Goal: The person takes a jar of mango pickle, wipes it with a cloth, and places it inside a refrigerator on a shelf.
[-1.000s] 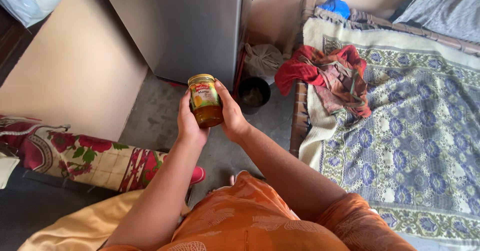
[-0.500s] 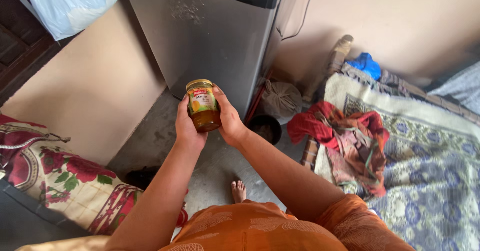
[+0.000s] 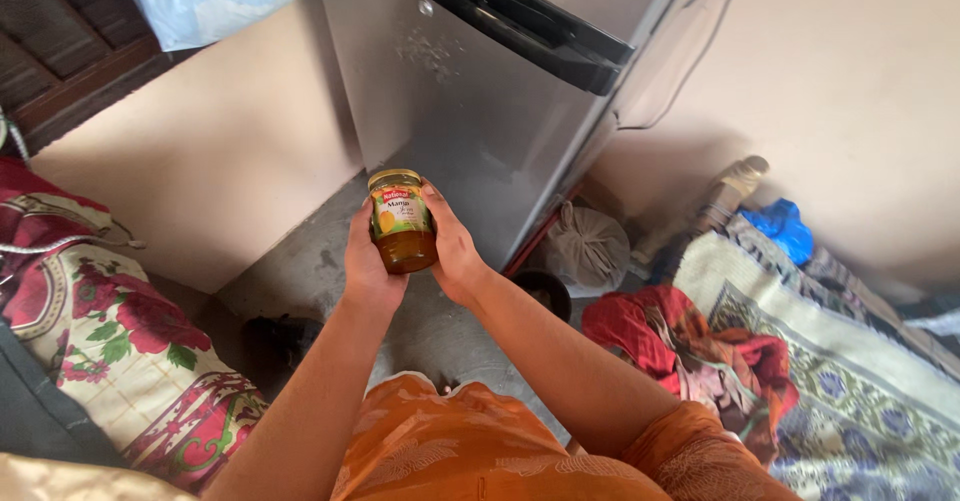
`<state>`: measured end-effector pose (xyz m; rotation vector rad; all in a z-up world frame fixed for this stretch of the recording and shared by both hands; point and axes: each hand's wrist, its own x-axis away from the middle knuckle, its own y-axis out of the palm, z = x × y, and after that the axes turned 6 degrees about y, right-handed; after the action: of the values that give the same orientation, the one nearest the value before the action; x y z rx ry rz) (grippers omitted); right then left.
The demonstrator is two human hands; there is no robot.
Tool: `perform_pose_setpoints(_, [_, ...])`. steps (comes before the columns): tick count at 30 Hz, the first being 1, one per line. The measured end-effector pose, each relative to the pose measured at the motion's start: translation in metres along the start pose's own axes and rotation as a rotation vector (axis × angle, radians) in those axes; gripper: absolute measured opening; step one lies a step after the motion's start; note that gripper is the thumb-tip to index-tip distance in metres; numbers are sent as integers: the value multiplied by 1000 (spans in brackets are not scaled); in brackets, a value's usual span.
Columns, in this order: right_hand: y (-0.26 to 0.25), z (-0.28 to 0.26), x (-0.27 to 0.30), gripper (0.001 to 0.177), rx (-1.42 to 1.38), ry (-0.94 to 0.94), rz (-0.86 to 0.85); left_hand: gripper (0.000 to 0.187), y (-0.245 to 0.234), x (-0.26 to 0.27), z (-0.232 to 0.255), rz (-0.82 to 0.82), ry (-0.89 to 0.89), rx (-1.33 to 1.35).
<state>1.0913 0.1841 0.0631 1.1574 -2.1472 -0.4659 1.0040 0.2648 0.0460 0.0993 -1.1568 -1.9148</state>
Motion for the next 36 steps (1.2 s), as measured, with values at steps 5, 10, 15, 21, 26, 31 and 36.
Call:
perform_pose_setpoints(5, [5,-7,-32,59,0,27,-15,42,0,-26,10,37,46,10])
perform_pose_setpoints(10, [11,-28,-67,59,27,79,-3,41,13,-61,20,85,65,44])
perform_pose_setpoints(15, [24,-47,-93,61,60,122,8,43,21,-85,35,69,92,40])
perform_pose_setpoints(21, [37,-58,-121,61,61,77,-98,42,23,-113,54,60,118,61])
perform_pose_setpoints(26, [51,-56,-146,61,59,59,-91,43,20,-132,74,36,106,60])
perform_pose_setpoints(31, [65,-56,-168,60,60,23,-100,45,19,-149,92,37,86,93])
perform_pose_setpoints(36, [84,-56,-183,55,55,4,-147,49,14,-161,112,29,86,41])
